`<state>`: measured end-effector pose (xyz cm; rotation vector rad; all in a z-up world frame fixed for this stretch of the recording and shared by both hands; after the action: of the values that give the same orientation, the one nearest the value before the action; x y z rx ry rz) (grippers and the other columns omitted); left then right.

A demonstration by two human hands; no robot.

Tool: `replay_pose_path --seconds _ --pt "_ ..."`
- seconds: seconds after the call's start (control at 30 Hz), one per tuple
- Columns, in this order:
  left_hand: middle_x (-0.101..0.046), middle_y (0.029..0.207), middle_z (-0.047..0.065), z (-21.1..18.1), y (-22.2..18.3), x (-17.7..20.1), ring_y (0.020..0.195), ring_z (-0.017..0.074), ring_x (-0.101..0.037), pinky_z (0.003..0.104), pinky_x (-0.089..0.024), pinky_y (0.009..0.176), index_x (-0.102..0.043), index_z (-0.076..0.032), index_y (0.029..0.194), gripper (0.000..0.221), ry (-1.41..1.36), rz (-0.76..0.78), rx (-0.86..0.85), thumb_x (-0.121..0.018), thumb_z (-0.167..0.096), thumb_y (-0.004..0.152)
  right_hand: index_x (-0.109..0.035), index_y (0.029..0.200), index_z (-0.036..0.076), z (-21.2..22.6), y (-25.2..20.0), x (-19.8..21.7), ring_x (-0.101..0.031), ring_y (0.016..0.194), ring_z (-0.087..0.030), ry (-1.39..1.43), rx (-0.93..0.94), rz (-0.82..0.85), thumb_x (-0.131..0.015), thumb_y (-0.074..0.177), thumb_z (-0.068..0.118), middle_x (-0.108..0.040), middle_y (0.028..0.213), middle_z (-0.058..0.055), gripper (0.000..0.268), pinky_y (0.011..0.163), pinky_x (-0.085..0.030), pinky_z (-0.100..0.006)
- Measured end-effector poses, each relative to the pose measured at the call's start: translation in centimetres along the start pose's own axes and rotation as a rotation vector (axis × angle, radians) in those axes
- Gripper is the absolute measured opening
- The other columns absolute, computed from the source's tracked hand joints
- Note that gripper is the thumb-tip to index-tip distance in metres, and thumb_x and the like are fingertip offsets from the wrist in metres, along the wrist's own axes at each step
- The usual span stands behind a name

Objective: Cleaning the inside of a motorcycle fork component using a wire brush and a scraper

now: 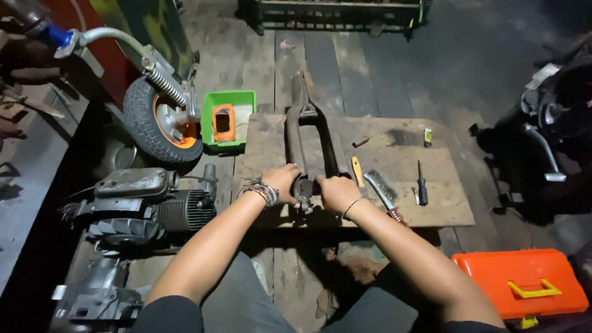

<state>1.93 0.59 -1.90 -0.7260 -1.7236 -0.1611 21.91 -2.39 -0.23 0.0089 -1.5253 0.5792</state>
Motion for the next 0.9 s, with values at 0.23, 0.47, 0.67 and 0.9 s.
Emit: replay_pose_path --seconds 0.23,0.47,0.67,0.9 --pt "-0.042 0.156 0.016 0.2 0.5 0.1 0.133 0.0376 -0.056 0.051 -0.05 0.107 -0.05 -0.003 0.147 0.102 -0.01 0.019 0.027 -0.09 -0.055 0.069 -0.057 0.123 0.006 0.0 -0.6 2.6 -0.074 0.097 -0.048 0.07 -0.002 -0.146 -0.058 0.092 0.023 -0.075 0.095 -0.028 0.035 0.083 -0.059 -0.061" --pt "-0.042 0.157 0.016 0.4 0.3 0.1 0.135 0.0386 -0.055 0.051 -0.049 0.11 -0.049 -0.003 0.147 0.103 -0.043 0.009 0.008 -0.09 -0.055 0.067 -0.056 0.125 0.01 -1.6 0.8 0.5 -0.077 0.087 -0.041 -0.142 -0.003 -0.23 -0.045 0.095 0.016 -0.076 0.086 -0.02 0.032 0.078 -0.062 -0.053" --pt "-0.043 0.155 0.017 0.5 0.5 -0.2 0.135 0.0386 -0.055 0.05 -0.048 0.111 -0.05 -0.003 0.147 0.103 -0.015 0.015 -0.008 -0.089 -0.057 0.069 -0.063 0.119 0.013 0.6 0.0 -0.4 -0.075 0.096 -0.044 0.025 0.022 -0.026 -0.052 0.092 0.021 -0.077 0.096 -0.021 0.03 0.082 -0.061 -0.056" --pt "-0.044 0.154 0.018 0.0 -0.2 0.4 0.134 0.0388 -0.055 0.049 -0.049 0.11 -0.052 0.0 0.143 0.101 -0.026 -0.008 -0.022 -0.09 -0.054 0.067 -0.062 0.123 0.013 0.1 1.0 -1.6 -0.075 0.099 -0.044 0.032 0.024 -0.002 -0.057 0.089 0.024 -0.076 0.1 -0.022 0.036 0.084 -0.061 -0.055"
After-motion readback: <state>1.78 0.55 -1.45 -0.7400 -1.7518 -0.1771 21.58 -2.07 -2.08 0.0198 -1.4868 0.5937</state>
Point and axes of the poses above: each hand's wrist, its own y-axis towards the middle knuckle, its own x-axis out of the back of the hand, z = x × y, the point moved 1 cm from there along y, towards the middle knuckle
